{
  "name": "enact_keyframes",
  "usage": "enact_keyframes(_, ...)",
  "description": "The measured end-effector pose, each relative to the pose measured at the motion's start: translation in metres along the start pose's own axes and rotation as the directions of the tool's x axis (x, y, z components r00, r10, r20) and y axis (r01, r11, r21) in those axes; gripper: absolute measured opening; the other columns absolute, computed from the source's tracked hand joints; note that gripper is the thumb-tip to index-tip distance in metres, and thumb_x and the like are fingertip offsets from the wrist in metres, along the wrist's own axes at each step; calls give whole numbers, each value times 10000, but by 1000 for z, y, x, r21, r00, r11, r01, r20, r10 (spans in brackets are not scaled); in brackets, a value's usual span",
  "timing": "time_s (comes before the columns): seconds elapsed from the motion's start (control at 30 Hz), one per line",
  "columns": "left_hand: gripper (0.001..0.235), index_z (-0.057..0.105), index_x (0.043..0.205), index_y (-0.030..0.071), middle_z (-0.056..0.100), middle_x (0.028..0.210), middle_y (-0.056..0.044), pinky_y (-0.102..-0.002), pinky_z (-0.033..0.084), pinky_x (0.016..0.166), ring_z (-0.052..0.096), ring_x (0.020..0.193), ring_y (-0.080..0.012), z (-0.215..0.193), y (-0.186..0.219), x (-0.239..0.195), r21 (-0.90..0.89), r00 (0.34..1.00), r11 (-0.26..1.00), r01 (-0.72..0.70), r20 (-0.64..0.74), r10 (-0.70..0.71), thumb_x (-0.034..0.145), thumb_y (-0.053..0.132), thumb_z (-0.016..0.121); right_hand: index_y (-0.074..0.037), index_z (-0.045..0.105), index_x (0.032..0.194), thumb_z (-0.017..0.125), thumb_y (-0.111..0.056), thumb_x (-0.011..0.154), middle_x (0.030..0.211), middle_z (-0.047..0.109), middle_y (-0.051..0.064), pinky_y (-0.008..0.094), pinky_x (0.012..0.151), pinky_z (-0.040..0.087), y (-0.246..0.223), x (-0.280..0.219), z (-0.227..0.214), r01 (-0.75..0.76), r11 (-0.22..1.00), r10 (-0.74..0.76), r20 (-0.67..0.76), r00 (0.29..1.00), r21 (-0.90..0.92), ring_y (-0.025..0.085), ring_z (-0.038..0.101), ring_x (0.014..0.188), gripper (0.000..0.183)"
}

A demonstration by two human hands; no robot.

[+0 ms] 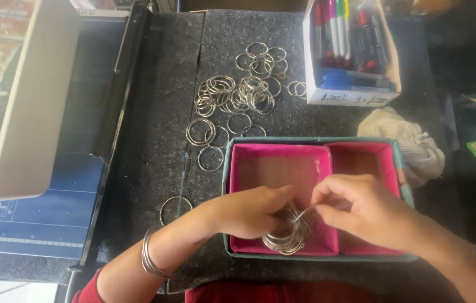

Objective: Organizing metal binder rings by sorting them into a divided box and then cleaning the workspace with a cloth.

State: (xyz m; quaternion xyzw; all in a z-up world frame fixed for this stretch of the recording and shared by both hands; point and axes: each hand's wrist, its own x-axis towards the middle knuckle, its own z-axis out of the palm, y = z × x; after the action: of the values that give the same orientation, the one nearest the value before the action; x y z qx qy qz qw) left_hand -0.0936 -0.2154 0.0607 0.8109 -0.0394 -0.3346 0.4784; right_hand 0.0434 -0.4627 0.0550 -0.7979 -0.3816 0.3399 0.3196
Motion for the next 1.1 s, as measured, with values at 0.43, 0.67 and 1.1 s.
enact_keyframes(0.43, 510, 597, 1580, 124, 821, 1284, -172, -498, 565, 935, 775, 1145, -380, 36, -11, 24, -130, 992, 991, -19, -122, 3, 1073, 99, 538, -256, 902, 1178, 793, -286, 1054, 1051, 1024, -80, 263, 806, 742, -6, 2, -5, -119, 973, 132, 52, 990, -199, 74, 980, 885, 168)
enact_keyframes(0.67, 386, 704, 1422, 118, 672, 1354, -194, -534, 551, 1074, 714, 1232, -428, 55, -16, 22, -67, 972, 998, -6, -236, -10, 1072, 175, 550, -234, 843, 1229, 738, -267, 1083, 1110, 969, -40, 334, 850, 696, 6, 14, 12, 71, 934, -63, 34, 997, -349, 159, 930, 911, 182)
enact_keyframes(1.1, 491, 718, 1189, 98, 757, 1001, -134, -534, 632, 721, 783, 837, -380, 80, -53, 33, 600, 787, 790, 125, -545, 289, 945, 407, 1011, -130, 793, 1199, 723, 41, 948, 1219, 833, 16, 514, 570, 702, 32, 33, 31, 442, 565, -520, 116, 846, -697, 281, 834, 1009, 312)
